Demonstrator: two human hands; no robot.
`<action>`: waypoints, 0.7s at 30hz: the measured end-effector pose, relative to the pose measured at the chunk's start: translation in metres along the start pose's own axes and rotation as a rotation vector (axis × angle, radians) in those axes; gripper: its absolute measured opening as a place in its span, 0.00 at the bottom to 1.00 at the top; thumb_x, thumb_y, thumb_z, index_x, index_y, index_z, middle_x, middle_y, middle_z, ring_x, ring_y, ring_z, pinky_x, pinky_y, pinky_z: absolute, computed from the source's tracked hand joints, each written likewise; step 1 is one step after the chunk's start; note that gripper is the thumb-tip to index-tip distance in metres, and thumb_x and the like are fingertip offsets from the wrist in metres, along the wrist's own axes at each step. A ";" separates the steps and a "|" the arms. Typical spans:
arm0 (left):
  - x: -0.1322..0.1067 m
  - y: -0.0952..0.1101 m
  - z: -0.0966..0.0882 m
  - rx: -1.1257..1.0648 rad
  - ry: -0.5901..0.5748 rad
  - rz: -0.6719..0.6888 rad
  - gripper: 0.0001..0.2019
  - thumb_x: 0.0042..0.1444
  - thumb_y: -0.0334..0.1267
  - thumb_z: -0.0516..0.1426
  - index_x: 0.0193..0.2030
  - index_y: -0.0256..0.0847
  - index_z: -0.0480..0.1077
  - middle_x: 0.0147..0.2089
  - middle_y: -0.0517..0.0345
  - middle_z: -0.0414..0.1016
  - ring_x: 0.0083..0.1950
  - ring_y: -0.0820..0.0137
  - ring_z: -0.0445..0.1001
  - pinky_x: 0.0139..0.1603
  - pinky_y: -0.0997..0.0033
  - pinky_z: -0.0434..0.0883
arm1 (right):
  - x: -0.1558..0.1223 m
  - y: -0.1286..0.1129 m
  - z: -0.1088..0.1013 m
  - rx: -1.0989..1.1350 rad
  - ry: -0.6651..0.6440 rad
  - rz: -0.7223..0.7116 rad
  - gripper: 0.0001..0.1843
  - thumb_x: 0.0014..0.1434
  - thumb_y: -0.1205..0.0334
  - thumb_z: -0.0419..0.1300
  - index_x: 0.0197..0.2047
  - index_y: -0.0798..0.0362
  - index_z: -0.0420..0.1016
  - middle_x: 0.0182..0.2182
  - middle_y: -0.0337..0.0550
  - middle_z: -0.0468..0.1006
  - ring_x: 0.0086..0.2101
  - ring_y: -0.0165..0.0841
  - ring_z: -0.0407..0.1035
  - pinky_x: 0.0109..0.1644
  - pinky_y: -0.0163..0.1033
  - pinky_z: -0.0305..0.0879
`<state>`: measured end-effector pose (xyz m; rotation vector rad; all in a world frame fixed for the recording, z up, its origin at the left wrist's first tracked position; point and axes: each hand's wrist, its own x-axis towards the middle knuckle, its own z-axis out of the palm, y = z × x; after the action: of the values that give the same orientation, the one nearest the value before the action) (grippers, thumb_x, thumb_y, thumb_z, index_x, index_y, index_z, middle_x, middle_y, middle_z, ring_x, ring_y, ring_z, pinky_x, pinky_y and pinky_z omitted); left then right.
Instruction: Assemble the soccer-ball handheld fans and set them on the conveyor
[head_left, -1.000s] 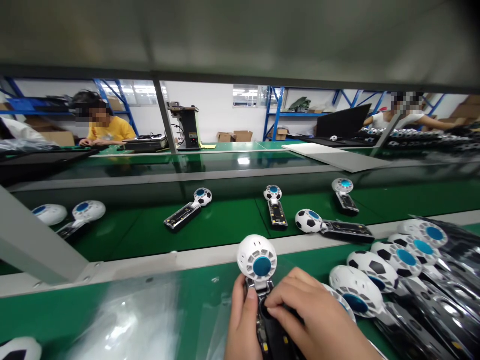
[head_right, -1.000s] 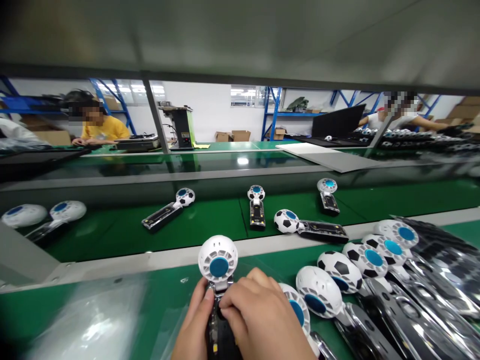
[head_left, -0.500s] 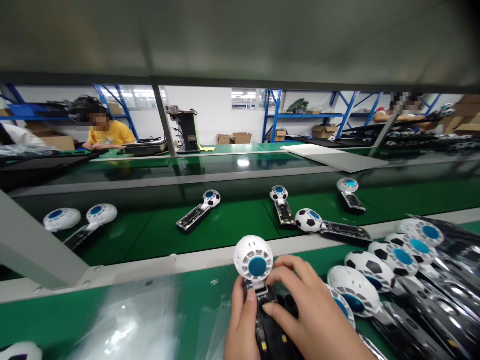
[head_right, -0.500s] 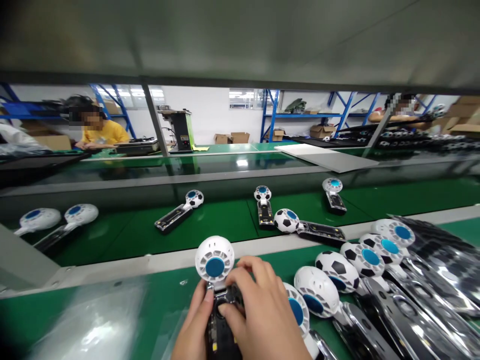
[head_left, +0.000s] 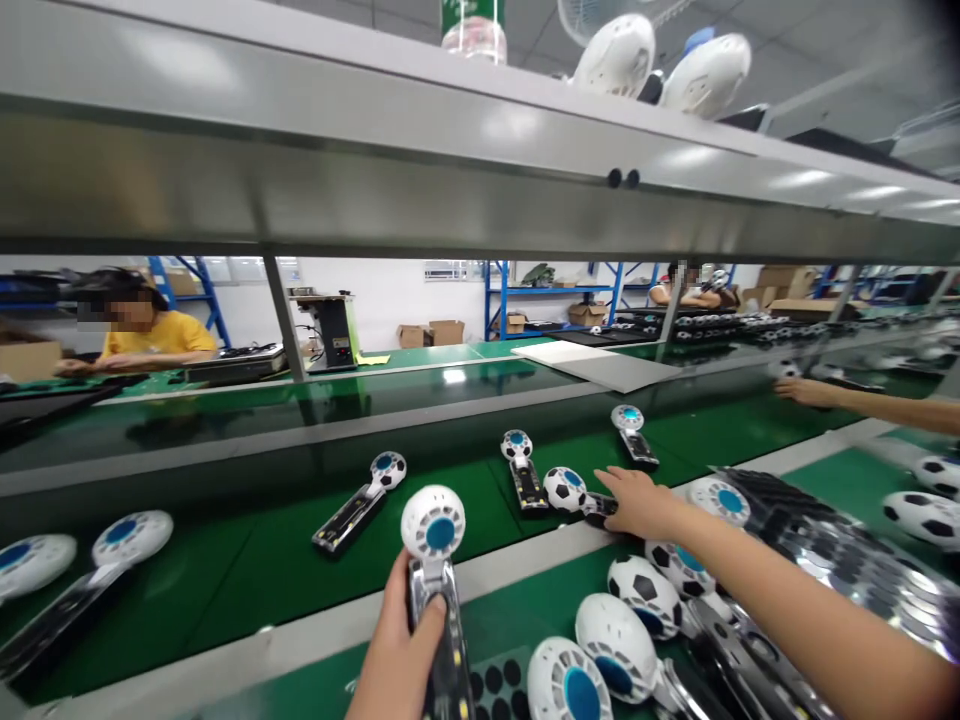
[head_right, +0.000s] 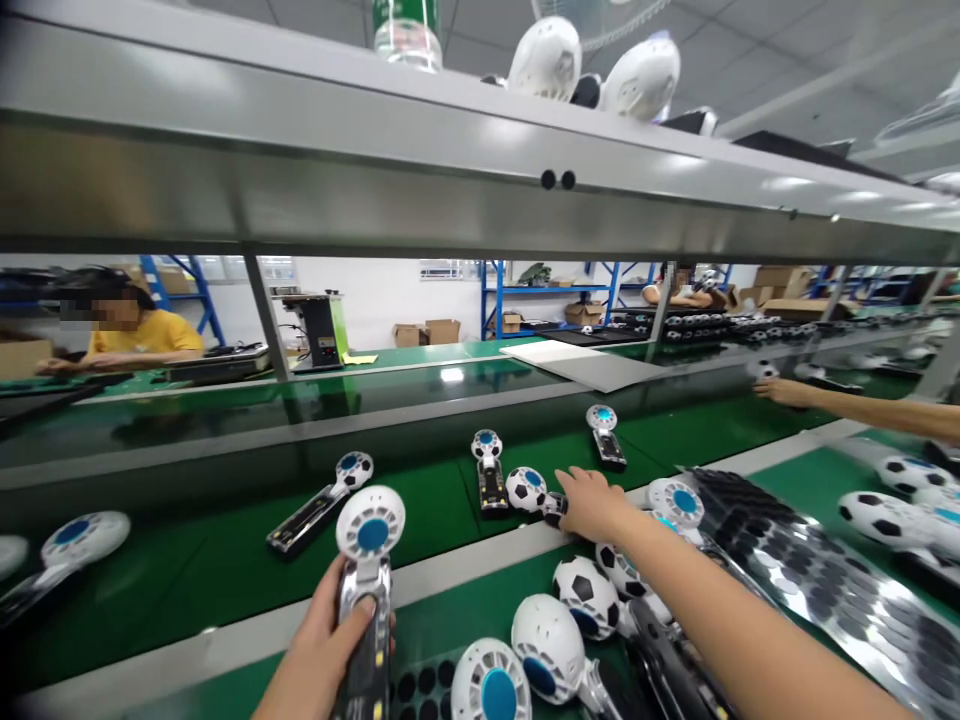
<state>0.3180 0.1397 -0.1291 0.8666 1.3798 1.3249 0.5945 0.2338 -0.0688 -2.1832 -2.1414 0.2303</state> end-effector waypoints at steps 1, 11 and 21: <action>0.014 0.011 0.007 0.033 0.012 0.032 0.35 0.46 0.46 0.58 0.60 0.42 0.52 0.44 0.48 0.75 0.41 0.57 0.75 0.40 0.61 0.69 | 0.010 0.010 0.001 0.003 -0.022 0.006 0.18 0.58 0.62 0.57 0.52 0.54 0.63 0.53 0.48 0.64 0.50 0.43 0.61 0.51 0.56 0.59; 0.075 0.083 0.079 0.008 -0.110 0.283 0.16 0.55 0.41 0.53 0.50 0.39 0.65 0.62 0.53 0.56 0.63 0.56 0.52 0.61 0.47 0.48 | -0.016 0.004 -0.022 0.201 0.258 0.037 0.15 0.59 0.57 0.52 0.45 0.59 0.65 0.39 0.49 0.72 0.37 0.37 0.69 0.38 0.43 0.66; -0.052 0.060 0.073 -0.381 -0.258 -0.157 0.20 0.50 0.56 0.51 0.32 0.38 0.66 0.24 0.59 0.74 0.27 0.72 0.74 0.31 0.75 0.68 | -0.175 -0.055 0.030 0.377 0.257 -0.473 0.33 0.53 0.60 0.56 0.60 0.46 0.48 0.57 0.48 0.61 0.54 0.42 0.59 0.47 0.42 0.68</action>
<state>0.3932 0.1183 -0.0541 0.6302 0.9347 1.2510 0.5324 0.0591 -0.0801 -1.3830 -2.1714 0.2738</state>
